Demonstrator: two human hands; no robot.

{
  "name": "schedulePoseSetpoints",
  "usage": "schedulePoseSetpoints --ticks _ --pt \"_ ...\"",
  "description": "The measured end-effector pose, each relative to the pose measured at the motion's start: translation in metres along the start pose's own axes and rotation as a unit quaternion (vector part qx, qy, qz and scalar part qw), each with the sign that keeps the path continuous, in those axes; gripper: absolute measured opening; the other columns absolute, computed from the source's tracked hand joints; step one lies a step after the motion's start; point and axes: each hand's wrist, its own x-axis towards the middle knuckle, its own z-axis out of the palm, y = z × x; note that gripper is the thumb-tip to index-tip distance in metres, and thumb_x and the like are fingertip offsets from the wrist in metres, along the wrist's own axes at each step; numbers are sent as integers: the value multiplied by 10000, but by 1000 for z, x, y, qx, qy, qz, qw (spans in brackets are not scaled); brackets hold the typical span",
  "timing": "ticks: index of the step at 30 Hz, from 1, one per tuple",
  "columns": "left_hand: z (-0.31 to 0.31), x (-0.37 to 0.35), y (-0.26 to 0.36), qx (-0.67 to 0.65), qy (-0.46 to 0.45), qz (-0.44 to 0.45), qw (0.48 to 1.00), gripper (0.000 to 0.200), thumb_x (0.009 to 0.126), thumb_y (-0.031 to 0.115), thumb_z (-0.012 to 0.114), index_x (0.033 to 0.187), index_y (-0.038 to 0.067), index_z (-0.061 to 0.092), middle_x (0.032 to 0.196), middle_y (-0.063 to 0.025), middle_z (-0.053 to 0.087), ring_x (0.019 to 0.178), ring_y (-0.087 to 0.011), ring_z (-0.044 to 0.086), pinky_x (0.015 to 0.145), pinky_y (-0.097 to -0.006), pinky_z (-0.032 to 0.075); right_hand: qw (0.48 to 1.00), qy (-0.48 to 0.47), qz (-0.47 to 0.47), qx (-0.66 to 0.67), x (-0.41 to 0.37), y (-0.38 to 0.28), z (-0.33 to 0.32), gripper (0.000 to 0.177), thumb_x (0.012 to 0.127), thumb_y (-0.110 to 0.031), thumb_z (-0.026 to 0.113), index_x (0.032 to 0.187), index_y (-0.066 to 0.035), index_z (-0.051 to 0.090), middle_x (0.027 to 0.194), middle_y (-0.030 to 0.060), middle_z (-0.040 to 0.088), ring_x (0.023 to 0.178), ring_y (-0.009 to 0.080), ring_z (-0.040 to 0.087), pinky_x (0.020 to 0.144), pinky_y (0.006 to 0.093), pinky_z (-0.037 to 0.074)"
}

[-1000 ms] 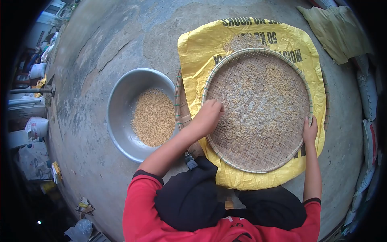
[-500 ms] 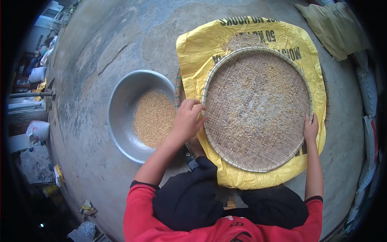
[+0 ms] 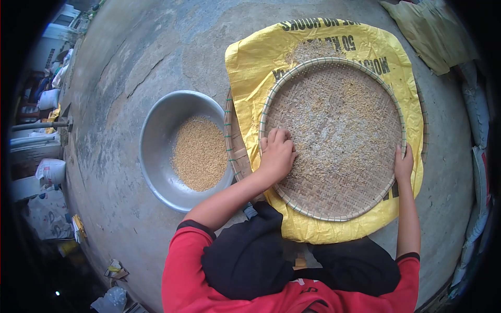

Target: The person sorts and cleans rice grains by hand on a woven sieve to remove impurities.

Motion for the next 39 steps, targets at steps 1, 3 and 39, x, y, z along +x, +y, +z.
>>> schedulePoseSetpoints --ticks 1,3,39 --pt "2 -1 0 10 3 -1 1000 147 654 168 705 706 92 590 1050 -54 477 1096 -258 386 869 -395 280 1000 3 -1 -4 0 1 0 324 877 -263 514 1073 -5 516 915 162 595 855 284 581 761 341 436" --pt "5 -1 -1 18 6 -2 1000 140 657 163 702 706 93 591 1055 -54 477 1098 -258 384 863 -393 281 1000 3 -1 -4 0 3 0 324 877 -266 514 1074 -8 516 914 160 596 852 284 581 759 342 437" --pt "-91 -53 -109 -766 34 -267 584 241 854 240 494 880 14 574 885 -103 591 782 -180 572 655 -245 448 1000 -1 -10 6 1 2 0 317 882 -244 509 1060 19 514 916 164 596 850 269 579 764 338 437"
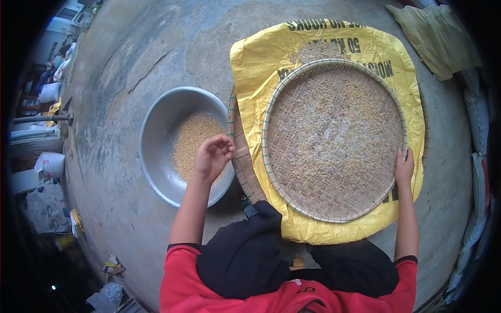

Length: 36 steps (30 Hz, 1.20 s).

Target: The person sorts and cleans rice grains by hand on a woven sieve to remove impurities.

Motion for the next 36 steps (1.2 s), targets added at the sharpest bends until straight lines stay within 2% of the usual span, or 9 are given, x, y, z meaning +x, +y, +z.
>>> schedulePoseSetpoints --ticks 2,3,4,11,19,29,31,33,36 --pt "-25 -1 11 109 124 8 986 275 855 290 504 898 32 588 964 -126 575 920 -229 540 776 -346 433 1000 -6 8 -1 0 0 -1 320 882 -246 509 1063 18 513 920 164 596 852 270 579 766 340 437" --pt "-11 -7 15 530 265 46 804 282 847 304 523 915 40 593 1034 -141 553 1021 -250 489 856 -429 368 1000 -5 7 -7 0 0 -1 323 882 -249 508 1067 16 512 922 165 596 855 274 579 769 341 436" --pt "-2 -10 16 828 344 75 435 291 839 318 542 932 48 597 1105 -156 531 1122 -270 438 936 -512 303 1000 -4 6 -12 0 0 0 326 883 -251 507 1070 15 511 924 166 595 857 277 578 772 343 435" --pt "57 8 -22 798 42 348 491 190 747 122 608 934 91 603 1257 -124 444 1249 -334 317 995 -530 241 1000 3 -8 -6 0 1 1 323 881 -251 509 1073 10 510 927 169 591 867 285 576 777 344 433" --pt "76 40 -77 808 -157 331 461 145 708 160 669 805 102 578 1243 -84 429 1258 -321 297 1018 -534 219 1000 5 2 -14 -1 1 0 333 879 -261 510 1077 7 508 937 170 592 873 288 577 775 343 433" --pt "77 40 -74 810 -160 341 449 121 725 111 635 808 73 557 1183 -91 457 1233 -294 338 1020 -494 245 1000 -6 13 -16 -1 1 -1 348 879 -278 510 1096 -6 509 941 171 594 875 297 576 777 346 433" --pt "80 33 -53 724 -161 359 567 116 727 46 622 818 63 552 1078 -101 517 1133 -277 437 929 -403 364 1000 1 9 -12 0 4 1 351 878 -282 512 1094 -5 510 942 172 595 880 297 576 777 345 433" --pt "70 10 -24 720 -10 282 634 95 748 19 585 822 46 532 963 -94 551 999 -292 495 803 -375 421 1000 3 5 -17 0 4 -1 351 878 -283 513 1093 -5 510 939 172 596 878 299 577 775 346 433" --pt "44 -15 14 782 224 222 537 233 730 35 621 946 63 540 1004 -73 557 1015 -268 484 833 -414 375 1000 1 0 -3 0 7 2 350 876 -285 515 1090 -7 512 932 172 599 871 301 580 768 347 436"
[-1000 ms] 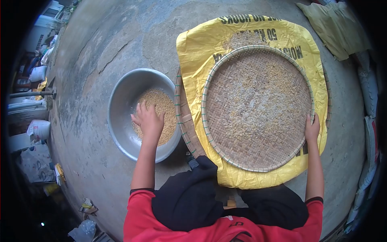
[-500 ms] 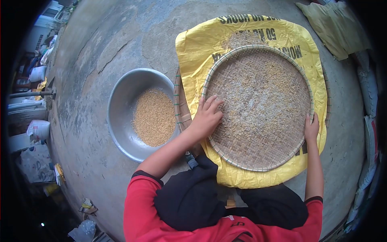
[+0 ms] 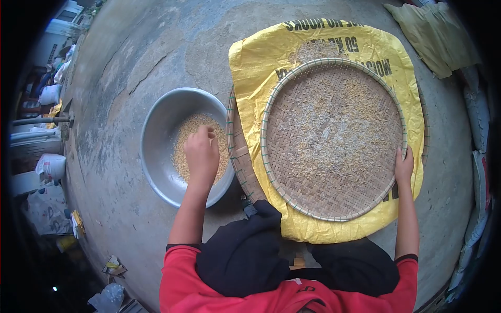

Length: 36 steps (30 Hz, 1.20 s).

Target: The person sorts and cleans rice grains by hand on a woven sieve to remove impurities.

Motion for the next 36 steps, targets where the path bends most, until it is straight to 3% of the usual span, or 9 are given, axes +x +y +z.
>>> schedulePoseSetpoints --ticks 2,4,8,11,17,19,22,25,36 --pt "-11 -3 -1 91 32 -14 995 307 711 39 637 1000 71 541 1021 -81 552 1029 -272 477 859 -419 358 1000 0 -2 12 -1 0 0 350 875 -287 517 1089 -10 513 929 171 600 866 302 581 763 347 438" --pt "-10 -2 5 97 83 70 989 430 682 45 659 1089 84 527 1056 -105 534 1048 -287 463 918 -438 312 1000 -7 7 -4 -1 -4 -3 350 873 -291 518 1087 -14 514 923 172 601 858 302 583 756 345 440" --pt "30 0 46 -137 -76 272 949 296 669 69 686 948 61 588 1006 -103 531 994 -295 487 852 -387 403 1000 3 10 -16 -1 -4 -1 348 874 -293 516 1085 -16 515 918 174 599 858 304 582 757 347 440" --pt "68 -7 68 -134 -170 386 897 209 662 96 680 835 78 565 954 -65 524 967 -268 488 833 -373 408 999 -6 24 -22 -2 -7 -4 348 876 -295 512 1087 -17 514 923 177 598 867 308 582 762 353 440" --pt "89 -10 78 -136 -206 390 887 175 659 112 681 802 104 582 956 -46 515 987 -259 469 847 -375 390 999 34 -19 -22 -2 4 3 394 875 -297 518 1146 -11 496 942 160 592 839 295 580 746 354 442" --pt "92 -8 78 -138 -209 397 883 166 658 114 683 795 107 589 944 -42 517 972 -257 473 837 -370 397 993 34 70 86 -5 -3 0 416 873 -293 526 1172 -6 484 959 151 593 859 273 579 768 345 440" --pt "95 -6 78 -137 -212 408 877 130 664 123 680 768 110 603 920 -34 521 950 -245 479 818 -360 410 983 44 79 163 -5 7 4 400 873 -281 529 1154 3 499 976 150 596 892 260 576 800 334 434" --pt "95 -8 78 -127 -205 409 880 95 672 126 672 737 105 606 904 -30 524 940 -233 483 805 -356 419 1000 11 8 18 -1 7 1 381 875 -272 526 1127 14 517 985 154 597 903 262 575 812 327 429" --pt "100 -12 76 -135 -178 420 879 135 719 100 629 818 54 549 938 -75 522 972 -266 477 832 -349 409 999 1 24 22 -2 2 -1 371 871 -271 527 1110 13 528 1005 166 595 940 283 566 832 335 421"
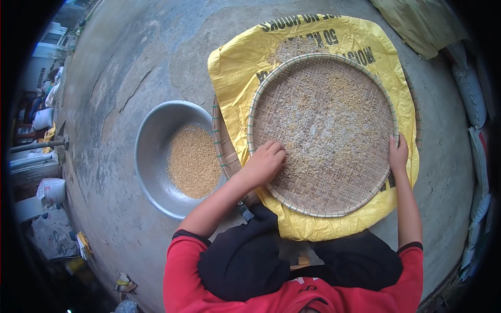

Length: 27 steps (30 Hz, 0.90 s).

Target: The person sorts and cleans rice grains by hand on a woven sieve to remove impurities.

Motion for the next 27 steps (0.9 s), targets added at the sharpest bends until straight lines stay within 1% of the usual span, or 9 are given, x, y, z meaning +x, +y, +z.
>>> schedulePoseSetpoints --ticks 3,9,16,19,22,24,25,26,27 --pt "-9 -1 2 -37 -5 -41 998 156 712 106 641 824 61 542 936 -77 516 960 -273 476 825 -352 411 1000 1 -4 -1 0 1 0 369 870 -269 527 1108 13 529 1005 168 594 942 287 565 832 339 421" --pt "-7 0 11 7 6 -26 1000 161 693 119 663 807 76 558 928 -69 507 940 -268 479 808 -356 418 1000 6 -1 -13 -1 -3 -1 358 867 -261 526 1102 9 532 990 166 597 931 286 568 826 341 424" --pt "5 -2 7 12 14 -32 999 127 704 110 651 794 73 569 934 -68 516 945 -259 483 800 -359 422 1000 4 -1 -5 -1 -5 -1 355 865 -258 527 1101 6 530 987 164 598 926 283 570 820 338 427" --pt "3 -1 6 -1 -2 -28 1000 145 708 95 643 828 65 568 939 -72 515 946 -265 478 811 -362 418 1000 11 -7 -7 -1 -2 0 353 863 -254 530 1098 9 530 992 165 597 922 281 570 816 336 428" --pt "-1 -1 6 -30 27 -34 999 143 737 54 619 868 56 563 906 -82 536 912 -275 510 784 -347 433 1000 8 -7 -2 0 1 0 352 863 -253 531 1094 12 531 991 165 598 918 285 571 815 336 428" --pt "-9 -1 8 -193 21 -141 971 105 804 39 579 902 50 545 882 -78 578 849 -229 564 737 -303 457 1000 5 -6 0 -1 0 0 351 863 -253 532 1091 14 531 981 165 599 913 283 572 812 335 428" --pt "-8 -2 6 -193 23 -142 971 105 804 39 579 902 50 545 882 -78 578 849 -229 564 737 -303 457 1000 3 -4 2 0 -1 0 350 863 -253 533 1088 15 532 972 165 601 907 281 573 809 334 428" --pt "-9 -1 5 -388 28 -202 899 95 825 43 565 916 45 540 885 -77 592 828 -195 578 720 -276 461 1000 2 -6 3 0 -1 0 350 863 -253 533 1088 15 532 972 165 601 907 281 573 809 334 428" --pt "-10 -1 3 -564 33 -252 786 86 846 47 551 930 41 536 888 -75 607 807 -162 591 702 -249 465 1000 2 -3 7 0 -1 0 348 864 -252 532 1086 16 533 961 164 601 898 276 574 803 332 428"
